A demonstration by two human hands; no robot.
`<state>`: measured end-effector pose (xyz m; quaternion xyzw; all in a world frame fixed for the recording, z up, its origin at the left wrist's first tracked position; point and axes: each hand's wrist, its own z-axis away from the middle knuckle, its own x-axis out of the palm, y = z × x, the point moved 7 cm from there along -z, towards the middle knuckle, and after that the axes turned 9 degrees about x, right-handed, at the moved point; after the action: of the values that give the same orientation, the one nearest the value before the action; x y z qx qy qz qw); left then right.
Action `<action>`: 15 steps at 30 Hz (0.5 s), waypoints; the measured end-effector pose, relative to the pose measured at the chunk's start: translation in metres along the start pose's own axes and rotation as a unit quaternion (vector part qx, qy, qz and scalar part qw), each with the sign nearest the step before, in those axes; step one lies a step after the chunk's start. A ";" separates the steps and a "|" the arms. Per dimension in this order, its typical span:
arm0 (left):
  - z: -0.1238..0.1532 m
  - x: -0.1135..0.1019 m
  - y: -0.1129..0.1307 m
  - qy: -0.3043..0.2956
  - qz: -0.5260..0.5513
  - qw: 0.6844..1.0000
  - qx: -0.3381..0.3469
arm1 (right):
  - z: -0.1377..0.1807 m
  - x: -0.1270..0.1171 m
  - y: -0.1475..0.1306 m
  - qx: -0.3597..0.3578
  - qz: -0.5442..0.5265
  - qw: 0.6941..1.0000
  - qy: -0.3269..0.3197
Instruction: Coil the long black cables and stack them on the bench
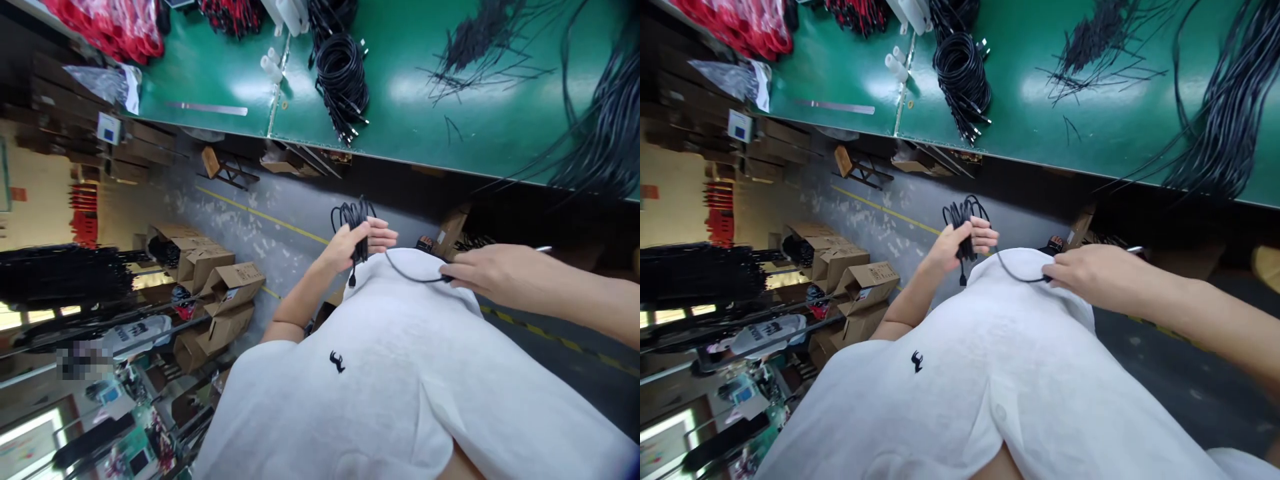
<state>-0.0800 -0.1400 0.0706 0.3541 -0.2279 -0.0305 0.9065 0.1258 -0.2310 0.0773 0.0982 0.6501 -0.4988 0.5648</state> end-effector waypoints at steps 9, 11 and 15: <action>0.009 0.046 -0.053 -0.263 -0.134 0.951 -0.091 | -0.049 -0.046 -0.006 -0.016 -0.033 0.995 0.095; 0.008 0.041 -0.048 -0.220 -0.080 0.969 -0.083 | -0.032 -0.061 0.002 0.040 -0.040 0.982 0.183; 0.006 0.032 -0.035 -0.154 -0.001 0.987 -0.051 | -0.012 -0.050 0.014 0.153 -0.131 0.959 0.199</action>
<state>-0.0500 -0.1767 0.0640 0.2989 -0.3628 -0.0968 0.8773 0.1453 -0.1929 0.1097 0.1947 0.6728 -0.6319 0.3319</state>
